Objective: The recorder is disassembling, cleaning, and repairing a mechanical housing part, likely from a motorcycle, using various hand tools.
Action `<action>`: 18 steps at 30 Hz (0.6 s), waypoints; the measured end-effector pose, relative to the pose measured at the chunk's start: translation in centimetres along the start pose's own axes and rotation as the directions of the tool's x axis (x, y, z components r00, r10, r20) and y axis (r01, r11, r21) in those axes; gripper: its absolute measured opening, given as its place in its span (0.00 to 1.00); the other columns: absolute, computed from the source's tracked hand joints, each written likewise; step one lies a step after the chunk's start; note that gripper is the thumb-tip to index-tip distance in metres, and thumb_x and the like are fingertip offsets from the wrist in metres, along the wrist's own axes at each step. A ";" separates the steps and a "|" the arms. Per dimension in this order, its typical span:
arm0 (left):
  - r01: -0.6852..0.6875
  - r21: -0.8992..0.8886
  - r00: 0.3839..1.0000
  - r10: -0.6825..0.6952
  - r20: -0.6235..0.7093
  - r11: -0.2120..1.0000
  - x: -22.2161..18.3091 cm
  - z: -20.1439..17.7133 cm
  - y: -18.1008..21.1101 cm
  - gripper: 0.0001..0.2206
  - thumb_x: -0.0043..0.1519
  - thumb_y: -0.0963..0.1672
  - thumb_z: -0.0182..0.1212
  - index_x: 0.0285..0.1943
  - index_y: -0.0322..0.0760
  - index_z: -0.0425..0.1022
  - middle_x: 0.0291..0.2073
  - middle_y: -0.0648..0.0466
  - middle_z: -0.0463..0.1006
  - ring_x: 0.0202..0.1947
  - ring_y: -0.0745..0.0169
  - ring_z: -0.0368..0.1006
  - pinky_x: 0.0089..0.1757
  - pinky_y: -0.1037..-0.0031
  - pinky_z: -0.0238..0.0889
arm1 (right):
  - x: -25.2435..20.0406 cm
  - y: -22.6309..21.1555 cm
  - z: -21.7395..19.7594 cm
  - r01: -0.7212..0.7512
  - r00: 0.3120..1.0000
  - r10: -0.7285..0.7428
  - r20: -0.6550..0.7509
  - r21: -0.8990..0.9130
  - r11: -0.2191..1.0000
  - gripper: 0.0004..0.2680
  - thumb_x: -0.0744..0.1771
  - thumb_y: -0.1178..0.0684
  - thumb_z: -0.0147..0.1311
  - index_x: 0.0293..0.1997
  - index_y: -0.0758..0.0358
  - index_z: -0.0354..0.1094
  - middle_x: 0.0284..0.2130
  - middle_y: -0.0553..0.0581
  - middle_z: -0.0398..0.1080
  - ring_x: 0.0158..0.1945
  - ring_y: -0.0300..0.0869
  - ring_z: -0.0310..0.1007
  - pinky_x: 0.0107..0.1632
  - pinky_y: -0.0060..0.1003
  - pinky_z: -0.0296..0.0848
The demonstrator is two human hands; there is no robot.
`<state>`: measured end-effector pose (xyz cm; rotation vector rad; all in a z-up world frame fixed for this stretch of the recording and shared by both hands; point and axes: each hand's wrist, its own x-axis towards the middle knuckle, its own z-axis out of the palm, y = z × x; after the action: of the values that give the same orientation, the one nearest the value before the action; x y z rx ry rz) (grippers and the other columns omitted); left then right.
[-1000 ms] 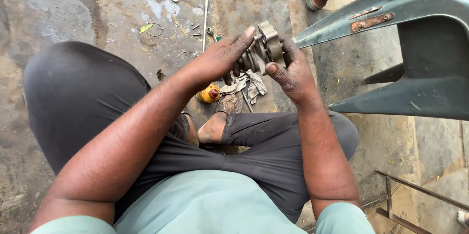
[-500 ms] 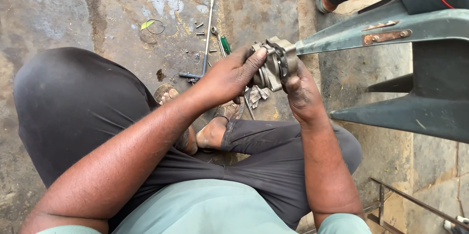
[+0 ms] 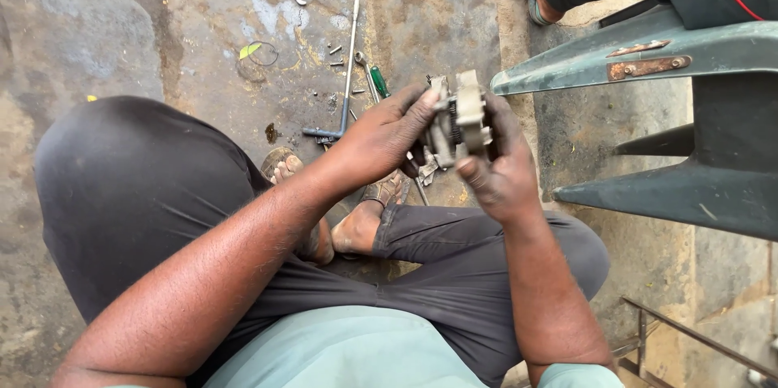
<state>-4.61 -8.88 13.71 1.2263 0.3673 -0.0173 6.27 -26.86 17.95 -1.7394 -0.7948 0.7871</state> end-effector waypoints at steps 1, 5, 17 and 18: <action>0.029 -0.086 0.999 -0.027 0.033 0.996 0.0 0.0 -0.1 0.28 0.67 0.58 0.45 0.62 0.35 0.70 0.32 0.51 0.78 0.27 0.66 0.75 0.27 0.72 0.72 | -0.2 -0.4 0.3 0.089 0.994 -0.098 -0.042 -0.191 0.978 0.40 0.62 0.23 0.60 0.74 0.66 0.54 0.60 0.61 0.64 0.66 0.48 0.67 0.67 0.46 0.71; 0.094 -0.506 0.986 -0.011 0.164 0.857 -0.1 0.0 -1.3 0.24 0.70 0.53 0.46 0.68 0.37 0.67 0.49 0.50 0.80 0.43 0.63 0.79 0.40 0.70 0.77 | -1.1 -2.1 1.8 0.257 0.922 -0.383 -0.061 -0.645 0.720 0.41 0.61 0.23 0.61 0.76 0.63 0.57 0.60 0.62 0.60 0.64 0.48 0.67 0.66 0.42 0.74; 0.152 -0.781 0.973 0.047 0.225 0.606 -0.1 1.0 -3.2 0.24 0.72 0.47 0.48 0.75 0.31 0.61 0.65 0.46 0.71 0.62 0.56 0.72 0.62 0.63 0.67 | -2.0 -4.0 3.1 0.236 0.849 -0.525 -0.060 -0.845 0.479 0.40 0.59 0.25 0.69 0.68 0.69 0.62 0.56 0.62 0.62 0.59 0.51 0.64 0.62 0.49 0.69; 0.153 -0.778 0.973 0.046 0.227 0.609 -0.1 1.1 -3.3 0.24 0.72 0.47 0.48 0.75 0.31 0.61 0.65 0.46 0.71 0.62 0.56 0.72 0.62 0.63 0.67 | -2.0 -3.9 3.0 0.234 0.848 -0.526 -0.064 -0.845 0.481 0.40 0.59 0.25 0.69 0.68 0.69 0.62 0.56 0.62 0.62 0.59 0.51 0.64 0.62 0.49 0.69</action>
<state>-5.13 -11.01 11.06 0.2998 0.1668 -0.0407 2.09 -25.89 21.19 -2.2666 -1.4042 -0.2878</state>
